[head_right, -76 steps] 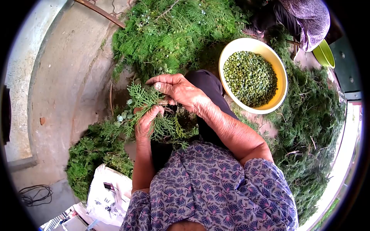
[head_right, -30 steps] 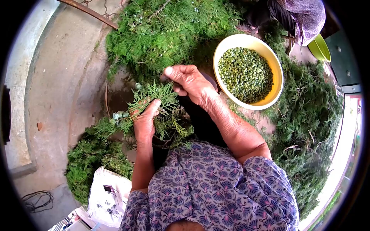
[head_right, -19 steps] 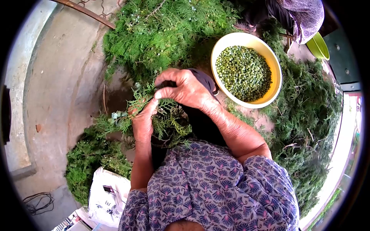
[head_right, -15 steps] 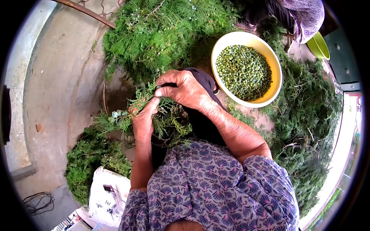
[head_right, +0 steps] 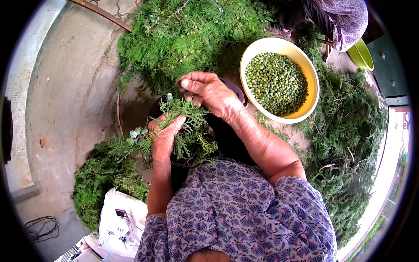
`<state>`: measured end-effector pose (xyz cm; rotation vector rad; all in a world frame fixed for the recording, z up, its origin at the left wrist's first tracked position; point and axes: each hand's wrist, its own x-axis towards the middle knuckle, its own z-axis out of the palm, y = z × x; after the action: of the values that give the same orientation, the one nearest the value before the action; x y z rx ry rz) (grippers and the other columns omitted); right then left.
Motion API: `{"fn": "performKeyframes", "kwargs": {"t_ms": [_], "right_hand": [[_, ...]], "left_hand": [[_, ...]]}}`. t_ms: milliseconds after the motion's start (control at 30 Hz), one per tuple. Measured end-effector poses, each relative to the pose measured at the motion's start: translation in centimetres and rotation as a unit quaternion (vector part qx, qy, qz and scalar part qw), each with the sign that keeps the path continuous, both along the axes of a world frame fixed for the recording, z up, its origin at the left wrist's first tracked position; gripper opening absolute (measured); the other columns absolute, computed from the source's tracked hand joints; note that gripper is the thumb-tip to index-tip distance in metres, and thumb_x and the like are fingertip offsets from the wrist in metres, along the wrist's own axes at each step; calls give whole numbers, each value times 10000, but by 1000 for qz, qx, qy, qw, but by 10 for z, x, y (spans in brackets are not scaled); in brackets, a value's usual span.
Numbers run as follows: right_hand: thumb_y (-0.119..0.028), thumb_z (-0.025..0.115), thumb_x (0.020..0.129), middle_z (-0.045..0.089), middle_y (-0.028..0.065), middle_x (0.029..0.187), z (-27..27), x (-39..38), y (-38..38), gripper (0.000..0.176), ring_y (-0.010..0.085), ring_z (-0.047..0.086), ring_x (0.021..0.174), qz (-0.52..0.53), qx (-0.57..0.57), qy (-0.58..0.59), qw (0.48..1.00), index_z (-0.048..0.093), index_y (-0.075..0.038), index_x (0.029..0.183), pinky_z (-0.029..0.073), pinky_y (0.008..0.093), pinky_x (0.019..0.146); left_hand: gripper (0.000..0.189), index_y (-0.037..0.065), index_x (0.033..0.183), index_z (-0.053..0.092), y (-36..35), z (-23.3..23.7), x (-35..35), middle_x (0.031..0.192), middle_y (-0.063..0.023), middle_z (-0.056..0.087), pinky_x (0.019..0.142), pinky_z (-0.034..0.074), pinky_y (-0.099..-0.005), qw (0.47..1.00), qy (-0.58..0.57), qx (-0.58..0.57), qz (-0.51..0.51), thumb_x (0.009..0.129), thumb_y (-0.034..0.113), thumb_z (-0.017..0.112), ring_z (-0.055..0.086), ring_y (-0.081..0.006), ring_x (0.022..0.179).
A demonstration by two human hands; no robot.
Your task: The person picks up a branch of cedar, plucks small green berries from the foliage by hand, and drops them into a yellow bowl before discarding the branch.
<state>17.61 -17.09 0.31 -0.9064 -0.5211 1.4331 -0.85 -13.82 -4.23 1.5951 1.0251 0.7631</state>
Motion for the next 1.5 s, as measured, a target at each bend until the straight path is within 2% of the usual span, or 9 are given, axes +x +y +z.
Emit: {"fn": "performKeyframes", "kwargs": {"t_ms": [267,433,533,667,767,833,1000,1233,1500], "right_hand": [[-251,647,814,610,-25,798,0,-11,3,242,47,491,661,81,21,-100,991,645,-54,953,408,194,578],[-155,645,809,615,-4,824,12,-11,-4,179,68,542,749,32,-17,-156,987,649,-39,946,437,218,644],[-32,627,791,608,43,909,11,-12,-3,160,118,554,835,-30,111,-312,943,655,-23,948,444,248,784],[-75,624,809,613,19,875,10,-11,-5,154,94,548,804,-34,133,-349,927,650,-34,955,449,236,717],[-146,626,822,613,-10,832,17,-19,-9,164,63,535,751,-19,23,-267,963,641,-46,951,429,205,623],[-207,627,825,613,-23,812,16,-24,-9,188,39,515,678,-20,-85,-58,994,635,-59,941,384,175,547],[-182,522,880,521,25,671,-1,-7,-2,178,96,427,533,-47,33,147,987,554,-13,928,309,230,444],[-314,617,828,604,-22,823,3,-12,-9,333,24,495,595,77,-33,70,994,604,-65,1048,352,150,436],[-245,667,786,609,-24,815,6,-16,-10,244,16,473,551,106,-2,56,993,651,-56,940,347,157,419]], "left_hand": [[335,42,701,591,-1,14,2,558,-5,546,447,388,-283,997,13,50,-50,719,347,729,476,-128,458],[318,44,792,626,-9,36,7,593,50,503,449,328,-219,976,-169,-126,59,806,361,642,423,-38,499],[238,40,820,639,-14,51,16,623,51,514,496,341,-208,971,-139,-160,112,796,274,671,435,-42,535],[165,24,804,643,-14,55,19,674,37,554,545,368,-207,961,-149,-182,146,770,177,695,466,-53,582],[139,15,818,646,-14,48,17,721,18,596,576,396,-209,959,-179,-180,127,761,133,692,503,-61,620],[135,10,839,654,-13,48,16,762,3,619,594,408,-210,962,-192,-171,93,766,120,683,519,-64,640],[142,15,857,662,-14,49,7,787,-6,632,577,412,-217,959,-196,-181,96,764,121,685,523,-70,626],[201,30,818,641,-11,41,-2,691,23,577,504,390,-207,961,-175,-206,52,784,225,677,503,-69,564],[209,37,826,636,-10,42,-1,684,20,573,494,389,-207,961,-171,-214,48,786,238,677,502,-63,555]]}}
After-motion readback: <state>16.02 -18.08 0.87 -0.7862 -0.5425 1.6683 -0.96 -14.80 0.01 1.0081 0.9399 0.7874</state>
